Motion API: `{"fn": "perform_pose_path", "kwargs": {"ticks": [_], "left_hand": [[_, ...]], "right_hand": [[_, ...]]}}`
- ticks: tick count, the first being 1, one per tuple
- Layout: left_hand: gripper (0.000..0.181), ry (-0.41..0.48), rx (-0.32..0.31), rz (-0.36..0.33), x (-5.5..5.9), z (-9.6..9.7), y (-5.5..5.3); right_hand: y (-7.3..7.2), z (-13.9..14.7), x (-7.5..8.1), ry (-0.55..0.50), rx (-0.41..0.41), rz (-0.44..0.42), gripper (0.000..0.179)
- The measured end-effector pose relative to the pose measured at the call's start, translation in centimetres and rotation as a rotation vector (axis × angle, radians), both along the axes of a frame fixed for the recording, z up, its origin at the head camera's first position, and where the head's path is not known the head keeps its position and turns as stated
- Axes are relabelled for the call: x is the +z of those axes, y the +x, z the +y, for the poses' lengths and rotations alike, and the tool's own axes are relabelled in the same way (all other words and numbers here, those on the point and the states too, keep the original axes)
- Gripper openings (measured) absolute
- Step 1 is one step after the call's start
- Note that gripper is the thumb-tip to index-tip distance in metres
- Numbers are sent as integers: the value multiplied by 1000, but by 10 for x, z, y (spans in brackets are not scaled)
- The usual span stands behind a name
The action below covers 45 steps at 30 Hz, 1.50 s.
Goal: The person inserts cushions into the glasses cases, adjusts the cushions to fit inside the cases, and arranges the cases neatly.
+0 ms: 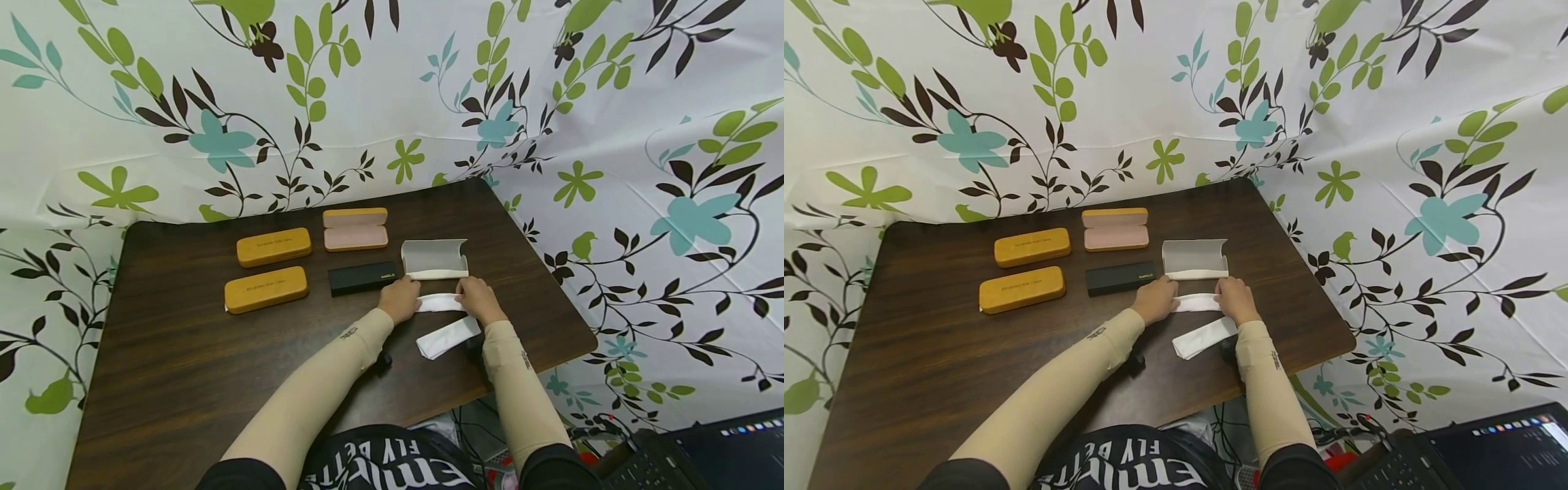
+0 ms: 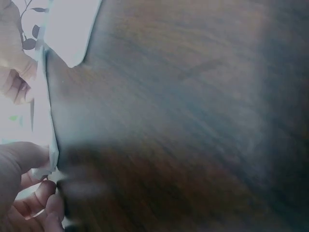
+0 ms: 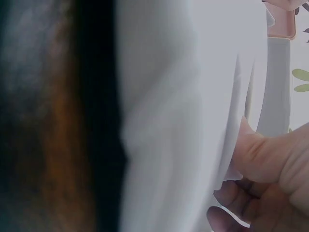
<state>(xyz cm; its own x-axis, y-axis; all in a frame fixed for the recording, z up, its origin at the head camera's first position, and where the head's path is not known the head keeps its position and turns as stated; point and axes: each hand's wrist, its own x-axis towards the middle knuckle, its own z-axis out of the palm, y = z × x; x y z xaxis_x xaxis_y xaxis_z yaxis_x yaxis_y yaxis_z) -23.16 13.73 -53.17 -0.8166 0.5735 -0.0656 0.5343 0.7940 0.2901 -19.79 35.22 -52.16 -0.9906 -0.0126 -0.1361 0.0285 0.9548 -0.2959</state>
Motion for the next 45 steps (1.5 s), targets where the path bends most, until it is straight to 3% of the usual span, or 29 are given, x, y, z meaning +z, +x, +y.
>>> {"fn": "perform_pose_path", "kwargs": {"ticks": [10,26,34,45], "left_hand": [[14,45,-66,42,-1,-10,0],[21,268,-53,-185,3,-32,-8],[21,355,-65,-198,0,-44,-8],[19,401,-72,-225,3,-62,-12]], "right_hand": [[-2,-2,-2,-48,9,-29,13],[-8,-10,0,-63,76,-76,10],[-7,-17,5,-116,110,-83,10],[-8,-27,7,-147,148,-95,9]]}}
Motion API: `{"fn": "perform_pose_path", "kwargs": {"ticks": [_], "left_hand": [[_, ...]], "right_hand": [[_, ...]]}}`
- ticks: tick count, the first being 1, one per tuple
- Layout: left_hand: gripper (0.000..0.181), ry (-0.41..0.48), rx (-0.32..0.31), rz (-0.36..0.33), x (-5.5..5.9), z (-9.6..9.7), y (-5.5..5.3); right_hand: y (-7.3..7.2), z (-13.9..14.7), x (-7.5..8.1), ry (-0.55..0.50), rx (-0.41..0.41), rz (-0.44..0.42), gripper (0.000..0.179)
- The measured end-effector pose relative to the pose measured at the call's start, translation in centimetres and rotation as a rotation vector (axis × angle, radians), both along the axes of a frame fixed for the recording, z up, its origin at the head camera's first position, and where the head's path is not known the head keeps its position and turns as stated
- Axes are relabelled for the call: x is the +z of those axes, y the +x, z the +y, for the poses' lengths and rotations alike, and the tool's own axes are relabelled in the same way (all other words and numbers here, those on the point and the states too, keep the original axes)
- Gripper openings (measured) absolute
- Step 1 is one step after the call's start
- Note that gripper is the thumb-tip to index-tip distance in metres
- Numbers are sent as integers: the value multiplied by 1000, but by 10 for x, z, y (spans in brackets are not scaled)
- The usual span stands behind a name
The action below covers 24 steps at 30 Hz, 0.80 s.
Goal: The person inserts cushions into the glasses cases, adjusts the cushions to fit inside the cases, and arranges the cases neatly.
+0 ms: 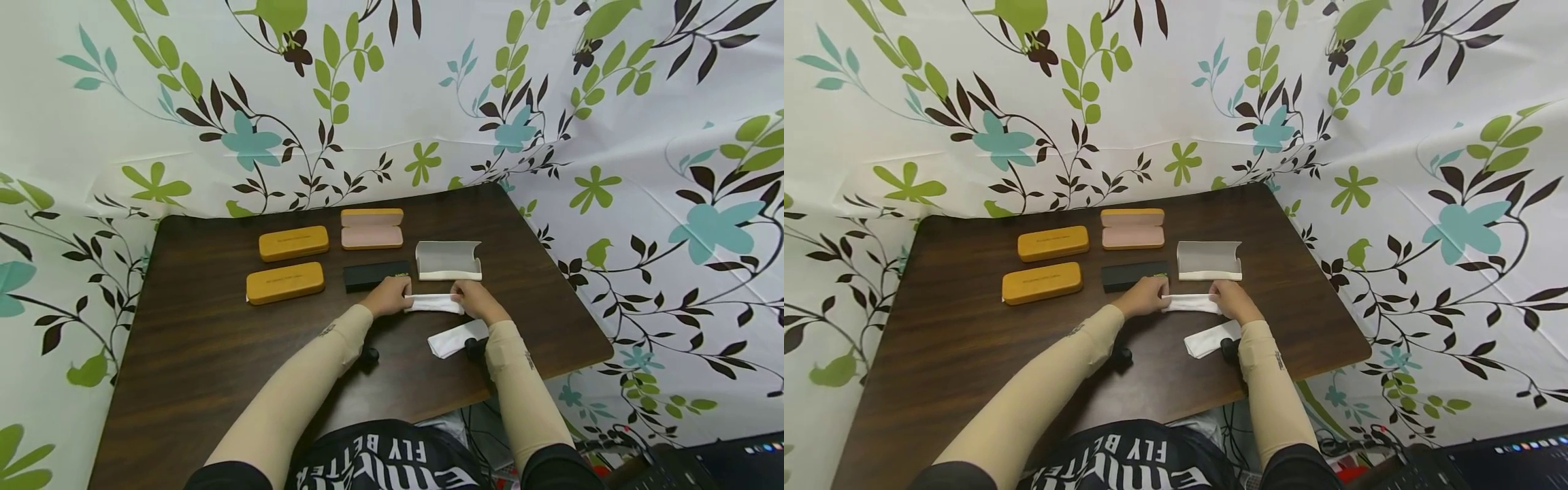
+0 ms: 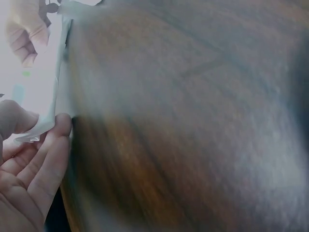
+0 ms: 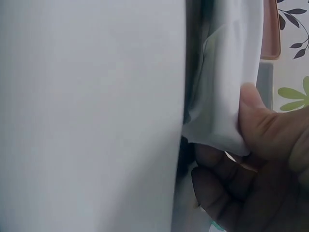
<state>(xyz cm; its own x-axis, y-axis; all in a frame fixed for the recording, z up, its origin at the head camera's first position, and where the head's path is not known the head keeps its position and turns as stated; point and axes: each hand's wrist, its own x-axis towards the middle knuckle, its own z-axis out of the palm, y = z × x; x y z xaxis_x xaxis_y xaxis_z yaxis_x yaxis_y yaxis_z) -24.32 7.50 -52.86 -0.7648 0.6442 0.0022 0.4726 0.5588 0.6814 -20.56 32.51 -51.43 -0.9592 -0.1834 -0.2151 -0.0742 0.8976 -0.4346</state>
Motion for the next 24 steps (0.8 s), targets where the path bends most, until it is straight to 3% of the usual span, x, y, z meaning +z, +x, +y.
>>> {"fn": "perform_pose_path", "kwargs": {"ticks": [6,17,24], "left_hand": [[17,28,12,-51,-2,-11,-3],[6,164,83,-277,3,-30,-3],[8,177,98,-320,9,-42,-1]], "right_hand": [[-4,-7,-1,-10,20,-5,10],[-10,-20,1,-70,56,9,10],[-13,-29,4,-83,103,37,10]]}}
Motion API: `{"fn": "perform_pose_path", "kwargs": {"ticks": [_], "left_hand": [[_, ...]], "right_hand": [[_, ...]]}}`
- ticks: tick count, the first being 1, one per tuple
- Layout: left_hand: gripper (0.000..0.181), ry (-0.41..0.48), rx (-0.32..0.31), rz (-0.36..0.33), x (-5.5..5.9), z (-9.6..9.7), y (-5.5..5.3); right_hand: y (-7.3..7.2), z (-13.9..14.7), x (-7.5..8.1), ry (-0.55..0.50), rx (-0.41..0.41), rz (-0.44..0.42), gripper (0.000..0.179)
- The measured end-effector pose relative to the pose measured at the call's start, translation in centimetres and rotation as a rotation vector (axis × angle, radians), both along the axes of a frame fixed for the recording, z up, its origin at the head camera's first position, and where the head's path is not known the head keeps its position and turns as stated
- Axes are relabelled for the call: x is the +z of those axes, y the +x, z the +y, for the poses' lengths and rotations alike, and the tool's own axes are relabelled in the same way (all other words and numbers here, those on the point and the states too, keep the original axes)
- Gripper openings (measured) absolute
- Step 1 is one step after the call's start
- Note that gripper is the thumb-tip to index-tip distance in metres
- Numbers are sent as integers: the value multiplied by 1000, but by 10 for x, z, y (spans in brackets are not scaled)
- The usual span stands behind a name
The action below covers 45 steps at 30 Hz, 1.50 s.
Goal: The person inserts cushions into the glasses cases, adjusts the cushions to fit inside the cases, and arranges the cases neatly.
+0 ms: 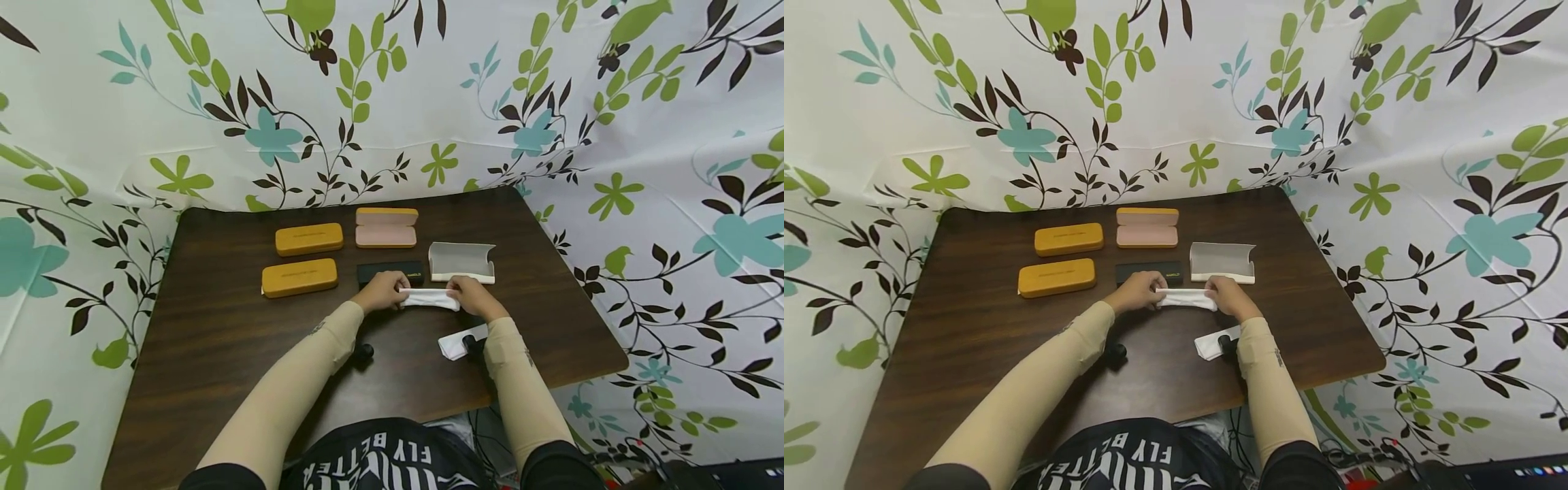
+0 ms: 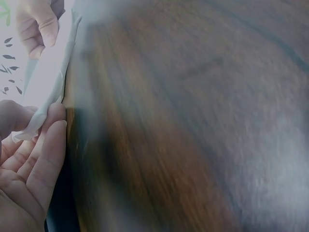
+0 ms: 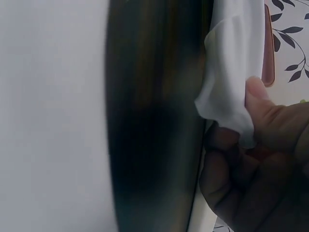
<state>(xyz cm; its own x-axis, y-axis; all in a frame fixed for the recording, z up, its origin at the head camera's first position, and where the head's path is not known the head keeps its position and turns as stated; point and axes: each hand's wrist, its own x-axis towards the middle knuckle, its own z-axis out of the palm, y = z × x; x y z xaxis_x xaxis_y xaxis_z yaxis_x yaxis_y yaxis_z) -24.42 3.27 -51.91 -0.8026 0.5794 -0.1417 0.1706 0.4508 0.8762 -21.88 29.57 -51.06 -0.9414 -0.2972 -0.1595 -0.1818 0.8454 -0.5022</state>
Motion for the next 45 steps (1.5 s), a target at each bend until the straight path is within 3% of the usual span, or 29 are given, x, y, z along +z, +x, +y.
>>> {"fn": "perform_pose_path", "kwargs": {"ticks": [7,16,20,29,39,45], "left_hand": [[8,14,10,-4,5,-13,1],[9,43,47,-24,0,-30,-2],[11,53,55,-44,5,-38,-2],[12,56,110,-60,6,-55,-3],[9,72,144,-37,6,-70,-2],[9,93,150,-58,5,-74,-4]], "right_hand": [[-5,-8,-1,-19,21,13,10],[-9,-22,4,-97,57,6,10],[-14,-27,3,-107,63,14,10],[-22,-37,0,-235,146,57,12],[-27,-57,1,-138,100,26,13],[-28,-59,3,-138,79,4,14]]}}
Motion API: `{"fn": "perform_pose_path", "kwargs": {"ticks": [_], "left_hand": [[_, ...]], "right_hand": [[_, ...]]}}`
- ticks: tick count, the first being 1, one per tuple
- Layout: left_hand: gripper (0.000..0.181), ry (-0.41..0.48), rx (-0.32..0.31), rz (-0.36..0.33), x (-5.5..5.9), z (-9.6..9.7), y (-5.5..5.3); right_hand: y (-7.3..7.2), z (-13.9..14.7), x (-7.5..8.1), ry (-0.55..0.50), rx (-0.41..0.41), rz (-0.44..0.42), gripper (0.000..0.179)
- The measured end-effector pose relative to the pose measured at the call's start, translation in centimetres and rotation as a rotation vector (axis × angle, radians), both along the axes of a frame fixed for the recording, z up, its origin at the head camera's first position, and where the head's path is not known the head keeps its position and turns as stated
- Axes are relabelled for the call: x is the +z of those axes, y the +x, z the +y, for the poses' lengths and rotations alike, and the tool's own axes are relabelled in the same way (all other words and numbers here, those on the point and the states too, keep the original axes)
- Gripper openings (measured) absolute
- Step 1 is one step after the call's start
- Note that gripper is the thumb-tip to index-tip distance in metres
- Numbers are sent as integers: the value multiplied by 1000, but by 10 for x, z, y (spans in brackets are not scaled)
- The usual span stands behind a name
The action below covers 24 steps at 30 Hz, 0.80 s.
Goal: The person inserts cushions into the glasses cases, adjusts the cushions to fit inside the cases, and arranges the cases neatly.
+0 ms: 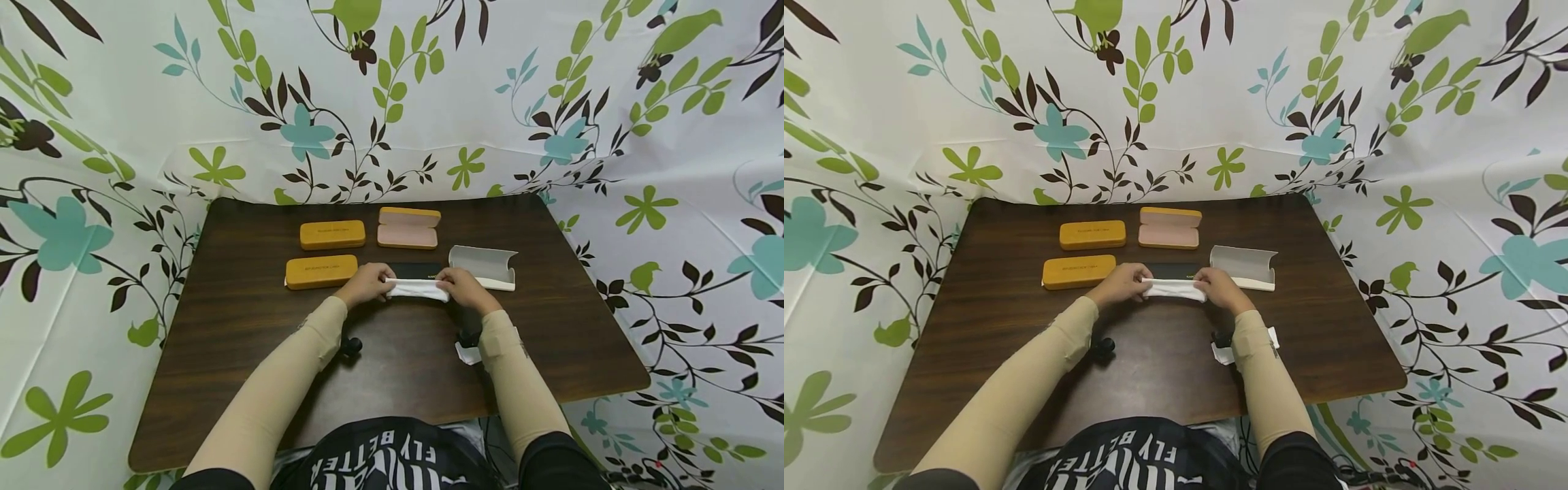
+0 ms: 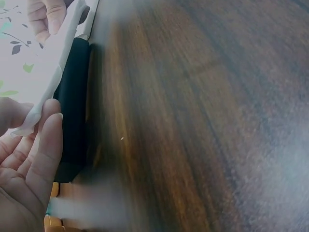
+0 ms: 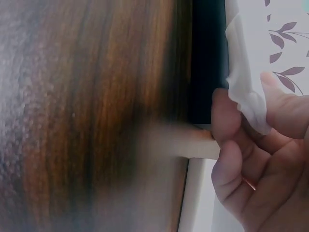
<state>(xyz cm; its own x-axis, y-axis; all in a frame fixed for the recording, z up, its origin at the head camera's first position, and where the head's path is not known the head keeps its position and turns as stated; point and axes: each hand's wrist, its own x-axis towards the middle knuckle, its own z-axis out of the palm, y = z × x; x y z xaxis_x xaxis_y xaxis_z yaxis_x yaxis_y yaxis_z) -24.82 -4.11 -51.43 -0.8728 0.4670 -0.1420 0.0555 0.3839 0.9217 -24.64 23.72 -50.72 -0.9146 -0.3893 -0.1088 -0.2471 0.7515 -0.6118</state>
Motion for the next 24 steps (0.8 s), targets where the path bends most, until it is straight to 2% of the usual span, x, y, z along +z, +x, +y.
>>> {"fn": "perform_pose_path", "kwargs": {"ticks": [7,12,20,24], "left_hand": [[12,-10,14,-21,7,-2,-1],[13,-21,21,-18,7,-3,-5],[12,33,47,-17,7,-5,-9],[14,66,55,-39,9,-7,-11]], "right_hand": [[-1,0,2,-33,-9,-25,13],[-2,0,3,-45,-23,-36,12],[-5,2,5,-88,-27,-52,11],[-8,1,7,-115,-29,-62,11]]}}
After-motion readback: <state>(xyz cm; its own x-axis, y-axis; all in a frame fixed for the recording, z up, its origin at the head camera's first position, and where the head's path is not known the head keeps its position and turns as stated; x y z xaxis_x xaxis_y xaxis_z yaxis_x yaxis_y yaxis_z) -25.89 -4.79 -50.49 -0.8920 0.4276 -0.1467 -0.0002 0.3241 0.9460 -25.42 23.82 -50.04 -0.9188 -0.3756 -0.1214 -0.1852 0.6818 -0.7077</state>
